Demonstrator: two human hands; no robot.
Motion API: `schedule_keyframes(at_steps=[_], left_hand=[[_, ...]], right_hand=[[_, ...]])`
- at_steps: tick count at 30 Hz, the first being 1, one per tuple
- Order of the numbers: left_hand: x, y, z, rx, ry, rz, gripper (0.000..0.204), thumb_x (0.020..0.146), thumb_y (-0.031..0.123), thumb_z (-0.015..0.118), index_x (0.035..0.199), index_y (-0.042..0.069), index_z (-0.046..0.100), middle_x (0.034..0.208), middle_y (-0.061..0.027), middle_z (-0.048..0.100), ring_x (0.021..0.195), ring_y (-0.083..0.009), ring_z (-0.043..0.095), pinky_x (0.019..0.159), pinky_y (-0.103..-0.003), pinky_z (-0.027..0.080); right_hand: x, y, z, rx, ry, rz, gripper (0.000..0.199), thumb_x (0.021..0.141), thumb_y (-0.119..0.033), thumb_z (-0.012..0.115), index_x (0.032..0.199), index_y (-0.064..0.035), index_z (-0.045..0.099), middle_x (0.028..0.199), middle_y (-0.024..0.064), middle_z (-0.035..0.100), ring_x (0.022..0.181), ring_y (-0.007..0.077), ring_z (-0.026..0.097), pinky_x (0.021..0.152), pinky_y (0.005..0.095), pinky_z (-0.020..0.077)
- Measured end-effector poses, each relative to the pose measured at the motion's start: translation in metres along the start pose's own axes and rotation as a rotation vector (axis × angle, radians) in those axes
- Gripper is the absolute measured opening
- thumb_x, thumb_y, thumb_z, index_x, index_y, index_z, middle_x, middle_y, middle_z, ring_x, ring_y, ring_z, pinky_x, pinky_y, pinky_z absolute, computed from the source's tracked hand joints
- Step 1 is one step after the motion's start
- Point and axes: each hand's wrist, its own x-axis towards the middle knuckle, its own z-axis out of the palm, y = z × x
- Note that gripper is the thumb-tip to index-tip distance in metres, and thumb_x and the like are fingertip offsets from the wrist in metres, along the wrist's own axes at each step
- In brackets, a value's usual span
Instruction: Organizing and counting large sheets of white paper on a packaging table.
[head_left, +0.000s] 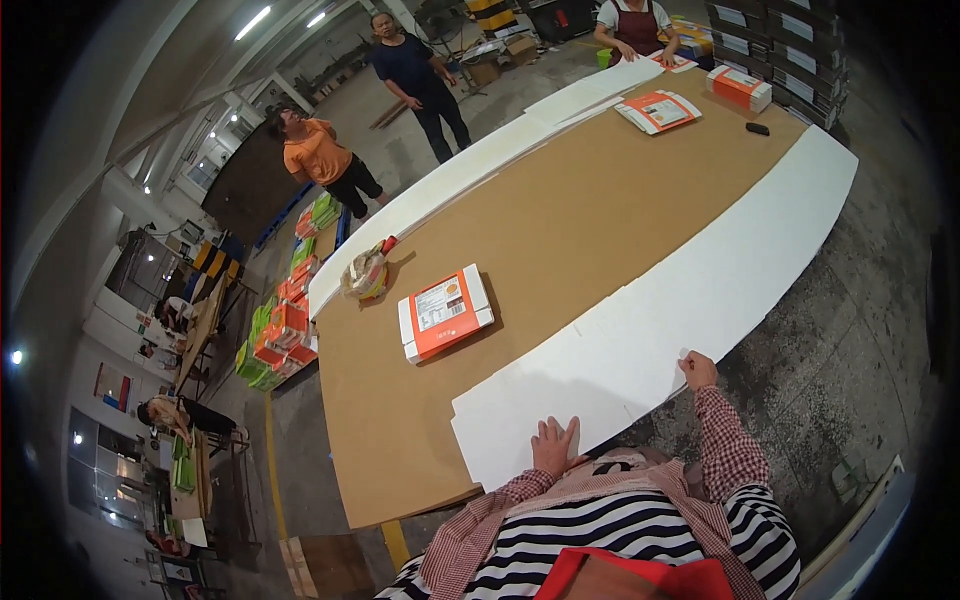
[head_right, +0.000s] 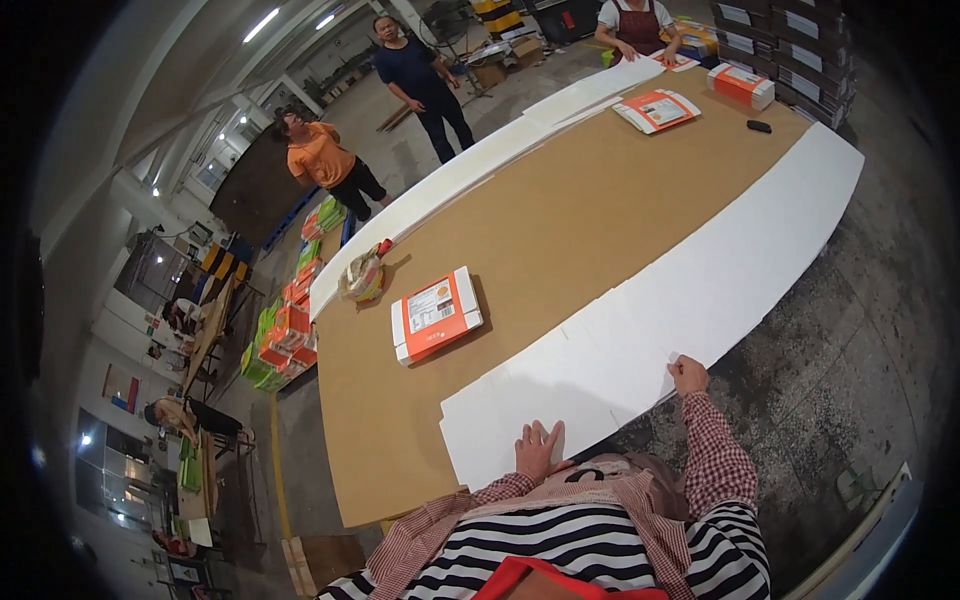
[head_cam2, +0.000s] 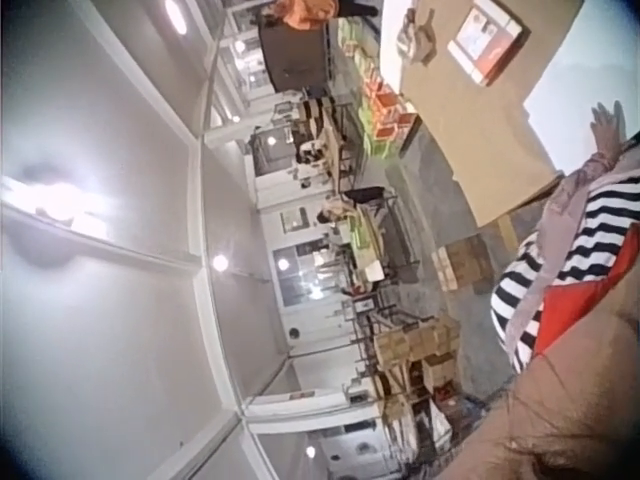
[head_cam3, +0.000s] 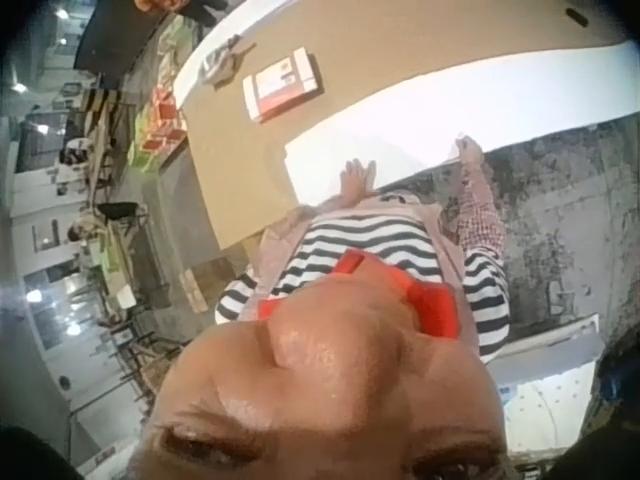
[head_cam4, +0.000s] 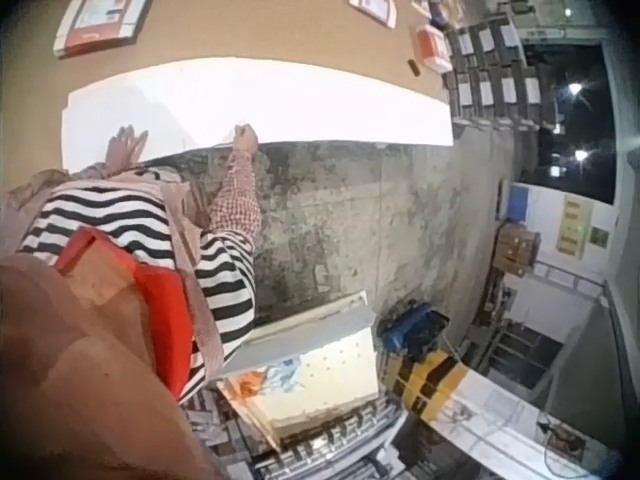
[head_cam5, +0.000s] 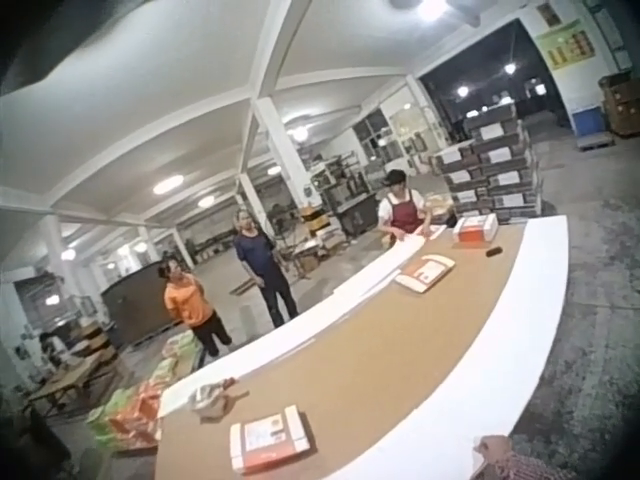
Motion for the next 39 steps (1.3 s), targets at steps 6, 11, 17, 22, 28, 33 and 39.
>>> schedule_keyframes(at_steps=[6,11,17,22,28,33,39], left_hand=[[-0.002,-0.003,0.001,-0.051,-0.014,-0.018,0.09,0.073,0.058,0.07,0.147,0.027,0.028,0.143,-0.0292,0.027,0.13,-0.0506,0.028,0.092,-0.059,0.035],[0.002,-0.002,-0.001,-0.064,0.024,-0.008,0.098,0.069,0.061,0.071,0.148,0.025,0.025,0.149,-0.0268,0.019,0.134,-0.0503,0.022,0.097,-0.062,0.031],[0.011,0.0,-0.033,-0.125,-0.033,0.028,0.113,0.062,0.072,0.069,0.149,0.017,0.021,0.153,-0.0262,0.013,0.14,-0.0465,0.014,0.104,-0.065,0.023],[0.025,-0.029,-0.018,-0.038,-0.198,-0.013,0.113,0.062,0.075,0.066,0.147,0.013,0.025,0.147,-0.0277,0.026,0.137,-0.0431,0.027,0.099,-0.058,0.036],[0.03,-0.023,-0.015,0.024,-0.185,0.023,0.111,0.062,0.066,0.074,0.148,0.019,0.022,0.144,-0.0299,0.028,0.132,-0.0446,0.033,0.096,-0.047,0.046],[0.024,-0.027,-0.005,0.019,-0.189,0.038,0.111,0.06,0.064,0.076,0.149,0.028,0.02,0.144,-0.0328,0.026,0.131,-0.0477,0.033,0.094,-0.048,0.047],[0.035,-0.032,0.003,-0.026,-0.181,0.031,0.113,0.059,0.048,0.084,0.149,0.034,0.017,0.146,-0.0334,0.022,0.132,-0.048,0.03,0.092,-0.049,0.049]], right_hand=[[0.002,-0.002,0.006,0.025,-0.01,0.013,0.025,0.082,-0.025,0.071,0.08,-0.0021,0.062,0.072,0.0114,0.064,0.066,0.0232,0.06,0.063,0.0358,0.0483],[0.002,-0.01,0.0,0.037,0.041,-0.014,0.027,0.082,-0.026,0.071,0.076,-0.0018,0.061,0.066,0.0104,0.059,0.062,0.0237,0.058,0.058,0.039,0.0454],[0.006,0.004,0.005,0.071,0.028,-0.035,0.029,0.082,-0.032,0.069,0.078,-0.0046,0.063,0.071,0.0121,0.063,0.068,0.0286,0.061,0.061,0.0396,0.0473],[0.006,-0.004,0.001,0.067,-0.035,0.046,0.03,0.082,-0.035,0.068,0.08,-0.0051,0.065,0.075,0.0116,0.064,0.071,0.0288,0.062,0.064,0.0405,0.048],[-0.003,-0.005,0.001,0.116,-0.004,0.083,0.026,0.081,-0.03,0.07,0.079,-0.0047,0.064,0.074,0.0126,0.064,0.071,0.0296,0.061,0.064,0.0415,0.0472],[-0.01,-0.013,0.002,0.091,0.008,0.06,0.024,0.08,-0.028,0.07,0.077,-0.0046,0.063,0.074,0.0137,0.063,0.072,0.0314,0.061,0.064,0.0425,0.0468],[0.008,0.017,0.022,0.023,-0.033,0.034,0.028,0.087,-0.032,0.059,0.081,-0.0047,0.06,0.079,0.0161,0.063,0.075,0.0336,0.061,0.068,0.0441,0.0458]])
